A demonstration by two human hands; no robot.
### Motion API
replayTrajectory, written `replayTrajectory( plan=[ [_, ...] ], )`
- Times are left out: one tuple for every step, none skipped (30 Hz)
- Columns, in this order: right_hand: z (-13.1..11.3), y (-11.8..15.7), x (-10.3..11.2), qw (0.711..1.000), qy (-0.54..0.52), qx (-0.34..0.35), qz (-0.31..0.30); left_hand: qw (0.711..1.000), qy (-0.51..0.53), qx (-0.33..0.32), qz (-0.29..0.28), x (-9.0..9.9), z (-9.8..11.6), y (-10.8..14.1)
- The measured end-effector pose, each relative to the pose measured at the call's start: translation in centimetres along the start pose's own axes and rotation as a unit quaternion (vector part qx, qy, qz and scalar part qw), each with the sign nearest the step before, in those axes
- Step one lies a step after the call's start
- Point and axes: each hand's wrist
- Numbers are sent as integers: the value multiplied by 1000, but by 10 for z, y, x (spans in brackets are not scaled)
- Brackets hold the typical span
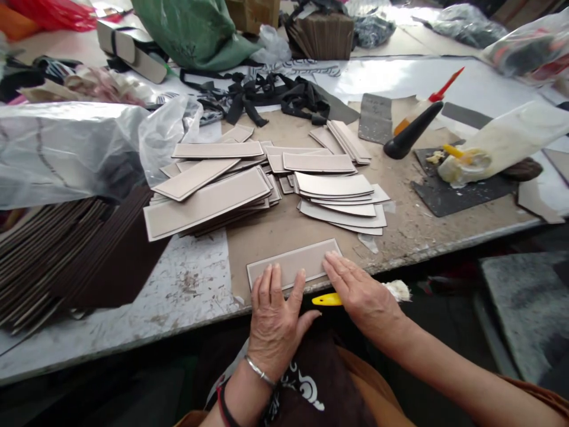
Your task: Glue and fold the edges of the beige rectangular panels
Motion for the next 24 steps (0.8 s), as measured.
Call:
replayTrajectory(
  plan=[
    [3,3,-1,1000,5,-10,-4,1000,1,3,-2,1,0,0],
    [5,5,-3,1000,10,-17,-7,1000,1,5,-5,1,0,-1],
    [6,6,-4,1000,15,-21,-9,1000,0,5,-5,1,1,-1],
    [7,7,-4,1000,20,-21,-7,1000,-1,5,-6,2,1,-2],
    [6,7,-5,999,24,-21,-4,1000,-2,5,-5,2,1,-2],
    [5,7,-5,999,29,-22,2,1000,-1,7,-5,2,1,-2],
    [4,6,-6,999,34,-23,10,1000,0,9,-6,3,1,-3],
    [4,6,-5,999,38,-24,18,1000,1,11,-6,3,1,-3],
    [4,6,-5,999,41,-23,22,1000,2,14,-7,4,1,-3],
    [4,5,-4,999,42,-22,22,1000,3,15,-9,4,1,-3],
    [5,4,-3,999,40,-20,18,1000,3,14,-11,5,1,-3],
    [7,2,-2,999,35,-19,13,1000,3,13,-12,5,1,-2],
    [8,0,0,999,28,-18,6,1000,4,12,-14,6,0,-2],
    [9,-3,1,1000,21,-13,-1,1000,5,12,-15,7,0,-2],
    [11,-5,2,1000,14,-6,-5,1000,7,13,-16,7,1,-2],
    [12,-8,3,1000,6,0,-11,1000,9,15,-17,7,1,-2],
    [13,-11,3,1000,-3,5,-18,1000,12,18,-17,8,1,-2],
    [15,-13,3,999,-15,9,-28,999,16,21,-18,8,1,-2],
    [16,-15,4,999,-34,12,-37,999,20,24,-18,8,1,-2],
    [19,-16,4,997,-58,13,-46,999,25,26,-17,9,1,-2],
    [21,-17,5,995,-85,10,-55,999,30,26,-15,9,1,-2],
    [24,-18,5,992,-112,1,-59,999,35,24,-13,10,0,-1],
    [26,-18,6,989,-138,-18,-58,999,41,21,-11,10,-1,-1],
    [29,-19,7,984,-162,-48,-51,999,45,18,-10,10,-2,-1]
  ],
)
Point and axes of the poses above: each hand's wrist, its own y-axis away from the middle knuckle, its own x-axis out of the back of the hand, z = x × y, and after that the axes turned 15 degrees about -z, right-handed
